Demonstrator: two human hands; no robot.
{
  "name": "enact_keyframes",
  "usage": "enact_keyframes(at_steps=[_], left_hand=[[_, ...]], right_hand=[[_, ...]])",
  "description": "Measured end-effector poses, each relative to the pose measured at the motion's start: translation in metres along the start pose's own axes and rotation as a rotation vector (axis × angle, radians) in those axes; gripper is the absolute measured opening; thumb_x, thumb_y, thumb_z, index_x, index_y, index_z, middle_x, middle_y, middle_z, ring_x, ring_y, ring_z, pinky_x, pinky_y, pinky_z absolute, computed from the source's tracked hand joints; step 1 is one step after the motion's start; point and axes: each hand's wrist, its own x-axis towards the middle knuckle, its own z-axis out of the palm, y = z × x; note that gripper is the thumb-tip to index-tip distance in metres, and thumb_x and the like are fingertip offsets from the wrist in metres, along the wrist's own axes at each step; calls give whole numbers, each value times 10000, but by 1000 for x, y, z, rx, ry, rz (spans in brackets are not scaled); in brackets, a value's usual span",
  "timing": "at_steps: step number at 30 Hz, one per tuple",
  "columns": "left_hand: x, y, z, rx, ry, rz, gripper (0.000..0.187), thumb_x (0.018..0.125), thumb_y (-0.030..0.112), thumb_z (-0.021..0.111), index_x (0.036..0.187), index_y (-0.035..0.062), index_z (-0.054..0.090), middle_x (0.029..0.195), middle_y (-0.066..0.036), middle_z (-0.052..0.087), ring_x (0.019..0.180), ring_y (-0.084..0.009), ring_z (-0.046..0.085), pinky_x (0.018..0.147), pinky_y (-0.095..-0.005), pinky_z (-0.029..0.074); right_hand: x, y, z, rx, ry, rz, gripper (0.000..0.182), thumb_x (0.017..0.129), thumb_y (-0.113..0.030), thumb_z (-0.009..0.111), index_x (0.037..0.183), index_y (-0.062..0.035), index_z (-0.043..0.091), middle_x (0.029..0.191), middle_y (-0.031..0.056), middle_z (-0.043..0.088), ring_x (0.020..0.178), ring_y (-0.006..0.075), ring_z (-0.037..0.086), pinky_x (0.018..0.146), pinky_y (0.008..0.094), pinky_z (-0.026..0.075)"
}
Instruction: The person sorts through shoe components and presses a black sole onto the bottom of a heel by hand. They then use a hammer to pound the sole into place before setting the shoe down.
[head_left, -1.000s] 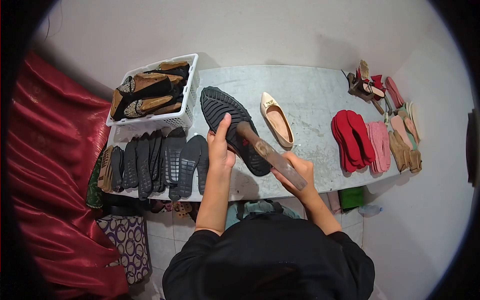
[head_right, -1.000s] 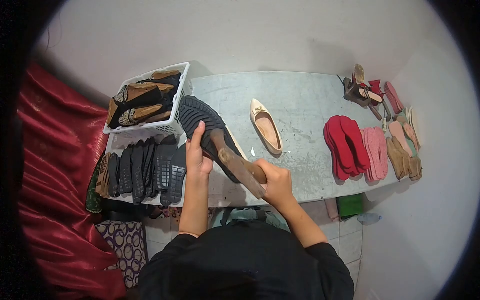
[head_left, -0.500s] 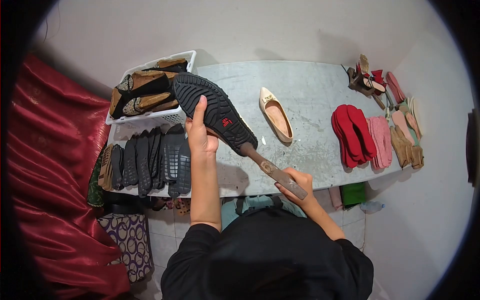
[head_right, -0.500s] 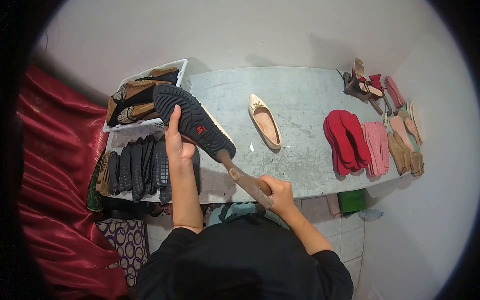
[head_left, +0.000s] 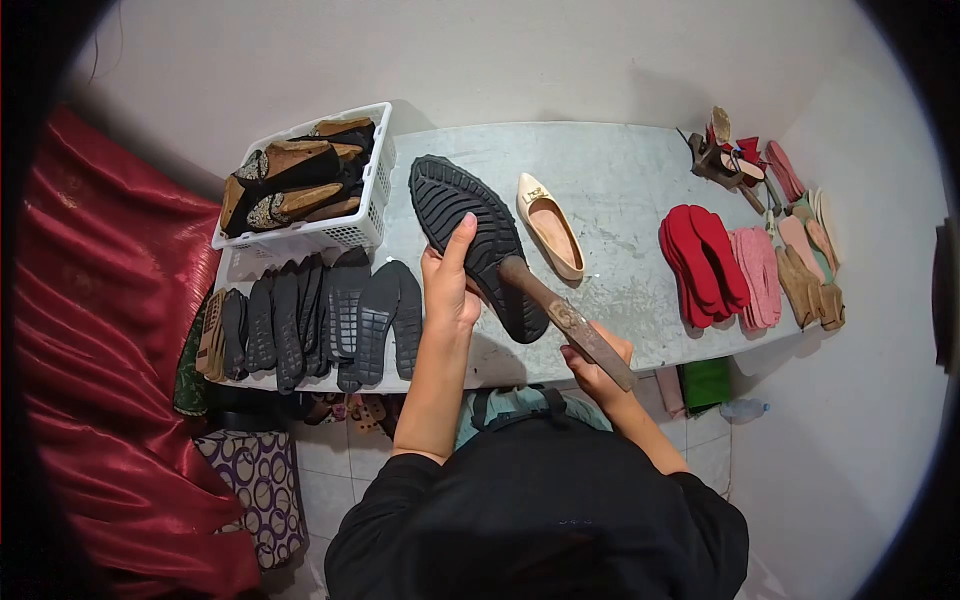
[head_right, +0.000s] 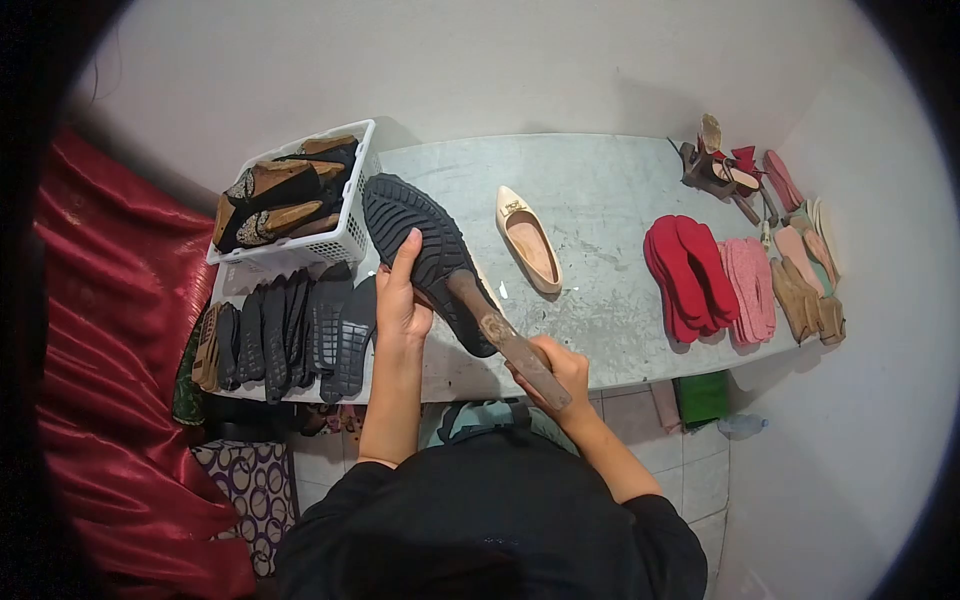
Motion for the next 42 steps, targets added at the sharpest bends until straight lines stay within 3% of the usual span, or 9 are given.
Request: enact_keyframes(at_steps=[9,10,17,18,23,25,29,33,42], left_hand=[[-16,-1,-11,63,45,37,256,770,83,661,987,-1,555,903,-90,624,773,-183,626,689,-310,528],[-19,1,-8,30,26,19,242,767,79,665,970,-2,562,896,-87,624,760,-168,618,675,-291,521],[-29,-7,-13,32,-19,29,216,760,68,671,947,4,586,876,-70,628,756,-132,608,676,-252,502],[-31,-8,-14,31,-17,29,216,760,68,671,947,4,586,876,-70,628,756,-132,608,676,-252,502],[-33,-13,-23,66,-80,10,216,749,62,680,934,-7,593,865,-66,635,740,-122,609,676,-250,501],[-37,-11,-20,80,-98,14,213,748,51,678,934,-11,594,862,-68,637,733,-123,611,673,-249,502],[-42,-9,-22,125,-131,30,210,746,18,671,939,-18,597,857,-74,642,724,-125,617,665,-250,506],[-43,-8,-26,196,-151,78,209,736,9,680,931,-18,607,856,-77,645,720,-118,613,658,-244,501],[-44,-2,-33,413,-214,73,202,722,22,694,902,-24,615,824,-69,649,699,-97,599,632,-225,488]], right_hand=[[6,-6,0,-91,4,-48,210,669,-116,703,822,-36,584,643,90,572,546,229,577,517,279,443],[3,0,6,75,58,-38,192,683,-120,689,819,-30,586,666,93,571,548,238,568,511,286,440],[11,3,17,134,168,-125,181,690,-119,666,811,-7,590,677,105,536,550,266,541,495,303,420],[7,2,16,175,114,-25,174,708,-125,654,820,-5,593,660,108,527,543,273,534,495,299,418],[17,-7,13,160,92,-49,181,703,-110,648,837,-2,592,643,97,541,539,249,542,502,290,422],[15,-5,14,240,95,80,208,710,-137,667,846,0,589,659,96,559,547,247,549,512,281,430],[33,-20,6,2,59,-189,227,716,-136,672,875,3,588,655,97,563,534,203,547,523,266,431],[27,-23,14,178,103,-45,205,738,-158,681,826,2,587,657,90,559,542,227,556,519,272,434],[47,-46,13,70,73,-117,174,717,-121,682,812,-4,596,664,80,566,543,227,564,513,278,435]])
